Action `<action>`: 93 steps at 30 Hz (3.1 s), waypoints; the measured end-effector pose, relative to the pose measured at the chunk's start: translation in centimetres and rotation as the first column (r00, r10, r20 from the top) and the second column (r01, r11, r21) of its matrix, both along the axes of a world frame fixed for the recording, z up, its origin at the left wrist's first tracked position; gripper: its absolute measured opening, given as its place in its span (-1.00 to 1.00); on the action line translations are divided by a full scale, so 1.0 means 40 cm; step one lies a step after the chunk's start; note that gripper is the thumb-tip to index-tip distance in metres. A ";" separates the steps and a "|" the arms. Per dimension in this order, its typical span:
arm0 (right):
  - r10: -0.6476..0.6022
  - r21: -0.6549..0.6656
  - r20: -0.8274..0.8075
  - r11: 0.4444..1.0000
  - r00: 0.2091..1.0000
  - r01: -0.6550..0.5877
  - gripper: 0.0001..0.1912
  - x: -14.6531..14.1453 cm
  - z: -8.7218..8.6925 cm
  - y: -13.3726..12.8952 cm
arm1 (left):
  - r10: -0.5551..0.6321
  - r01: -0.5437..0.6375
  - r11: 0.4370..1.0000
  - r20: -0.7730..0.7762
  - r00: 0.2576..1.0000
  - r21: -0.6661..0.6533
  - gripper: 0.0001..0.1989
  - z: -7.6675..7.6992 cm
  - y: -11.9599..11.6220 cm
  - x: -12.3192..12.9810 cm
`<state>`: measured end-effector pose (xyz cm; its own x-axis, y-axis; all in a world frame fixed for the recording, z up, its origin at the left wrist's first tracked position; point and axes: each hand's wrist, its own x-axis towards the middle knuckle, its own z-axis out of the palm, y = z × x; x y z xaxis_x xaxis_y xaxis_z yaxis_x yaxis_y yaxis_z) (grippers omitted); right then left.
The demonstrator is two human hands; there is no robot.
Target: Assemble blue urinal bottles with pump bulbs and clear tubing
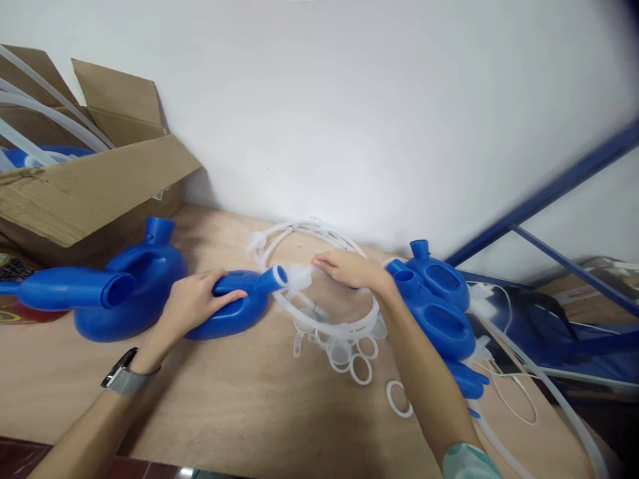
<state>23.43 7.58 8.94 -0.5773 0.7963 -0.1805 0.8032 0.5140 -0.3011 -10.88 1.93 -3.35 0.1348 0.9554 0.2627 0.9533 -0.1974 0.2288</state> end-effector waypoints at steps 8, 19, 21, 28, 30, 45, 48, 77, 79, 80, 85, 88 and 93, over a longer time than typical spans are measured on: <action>-0.065 -0.014 -0.046 0.998 0.997 0.065 -0.55 0.100 0.081 -0.018 | 0.009 -0.009 1.000 0.002 1.000 -0.003 -0.25 0.003 0.000 0.004; 0.099 -0.015 -0.070 0.995 0.993 -0.100 -0.60 -0.038 -0.014 0.032 | 0.011 -0.011 1.000 -0.003 1.000 -0.012 -0.24 0.004 0.002 0.003; 0.086 0.052 -0.059 0.995 0.995 -0.083 -0.57 -0.065 -0.040 0.029 | 0.005 -0.005 1.000 -0.003 1.000 -0.011 -0.25 0.004 0.001 0.004; 0.119 0.265 0.145 0.952 0.982 -0.154 -0.53 -0.108 -0.098 -0.013 | 0.023 -0.023 1.000 -0.001 1.000 0.002 -0.26 0.003 0.002 0.006; 0.141 0.270 0.122 0.948 0.982 -0.170 -0.50 -0.106 -0.107 -0.027 | 0.018 -0.018 1.000 -0.001 1.000 0.004 -0.26 0.002 0.002 0.005; 0.285 0.080 -0.125 0.958 0.950 -0.277 -0.28 -0.091 -0.120 0.045 | 0.020 -0.020 1.000 -0.009 1.000 -0.022 -0.25 0.004 0.001 0.007; 0.274 0.039 -0.143 0.962 0.951 -0.271 -0.25 -0.093 -0.115 0.051 | 0.009 -0.010 1.000 -0.010 1.000 -0.021 -0.25 0.008 0.002 0.009; 0.258 -0.100 -0.123 0.957 0.958 -0.271 -0.57 -0.140 -0.086 0.075 | 0.028 -0.031 0.998 -0.049 0.998 -0.053 -0.20 0.011 0.006 0.006; 0.213 0.027 -0.127 0.977 0.969 -0.211 -0.55 -0.139 -0.106 0.041 | 0.024 -0.026 0.999 -0.051 0.998 -0.043 -0.20 0.012 0.005 0.006; 0.205 0.139 -0.136 0.973 0.969 -0.186 -0.54 -0.139 -0.120 0.015 | 0.019 -0.021 0.999 -0.051 0.999 -0.035 -0.21 0.013 0.004 0.007; 0.519 0.709 -0.262 0.676 0.814 -0.202 -0.69 -0.152 -0.207 -0.162 | -0.022 0.023 1.000 -0.027 0.999 0.020 -0.23 0.011 -0.004 0.007; 0.440 0.580 -0.578 0.814 0.687 -0.032 -0.85 -0.145 -0.278 -0.215 | -0.041 0.042 0.998 -0.009 0.999 0.049 -0.22 0.007 -0.007 0.005; -0.207 -0.031 -0.876 0.925 0.435 0.379 -0.72 -0.108 -0.356 -0.131 | -0.063 0.063 0.996 -0.006 0.998 0.055 -0.20 0.003 -0.005 0.001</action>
